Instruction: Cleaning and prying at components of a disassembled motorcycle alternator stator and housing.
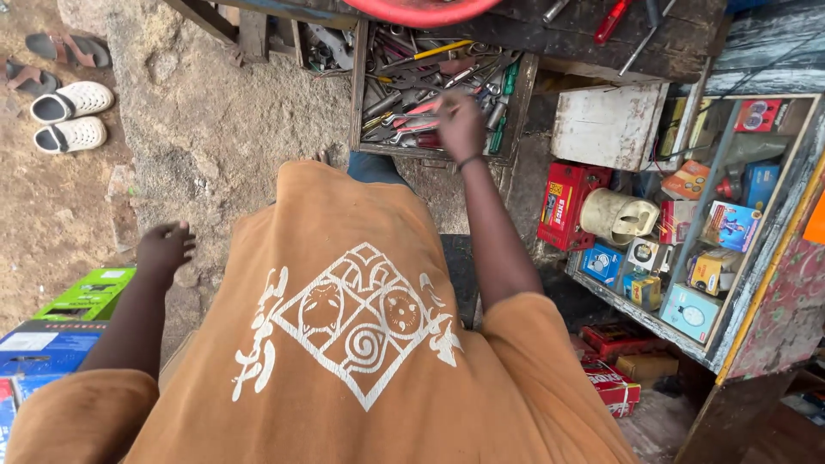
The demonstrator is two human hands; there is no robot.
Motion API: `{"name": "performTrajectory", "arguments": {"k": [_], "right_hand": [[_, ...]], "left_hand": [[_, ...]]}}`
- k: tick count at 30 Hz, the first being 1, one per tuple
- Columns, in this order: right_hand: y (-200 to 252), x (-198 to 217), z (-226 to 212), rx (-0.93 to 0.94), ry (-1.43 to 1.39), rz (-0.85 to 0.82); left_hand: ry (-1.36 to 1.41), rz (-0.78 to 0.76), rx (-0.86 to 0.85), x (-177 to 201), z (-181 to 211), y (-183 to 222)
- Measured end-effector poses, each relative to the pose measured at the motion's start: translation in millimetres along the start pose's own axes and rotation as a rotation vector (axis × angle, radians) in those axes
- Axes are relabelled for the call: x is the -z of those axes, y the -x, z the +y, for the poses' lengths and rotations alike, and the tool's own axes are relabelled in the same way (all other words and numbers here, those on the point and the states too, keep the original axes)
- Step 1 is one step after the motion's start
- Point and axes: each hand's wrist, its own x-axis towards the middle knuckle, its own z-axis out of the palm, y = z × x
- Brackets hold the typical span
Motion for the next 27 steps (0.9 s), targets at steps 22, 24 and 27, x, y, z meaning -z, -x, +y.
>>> {"name": "performTrajectory", "arguments": {"k": [22, 24, 27], "right_hand": [[-52.9, -30.3, 75.2, -0.606, -0.894, 0.445], [-43.4, -13.8, 56.6, -0.54, -1.016, 0.535], [-7.7, 63.5, 24.3, -0.529, -1.031, 0.708]], "left_hand": [[-0.071, -0.126, 0.148, -24.0, -6.6, -26.9], [-0.106, -0.122, 0.13, -17.7, 8.0, -36.9], [-0.193, -0.14, 0.083, -38.8, 70.6, -50.3]]}}
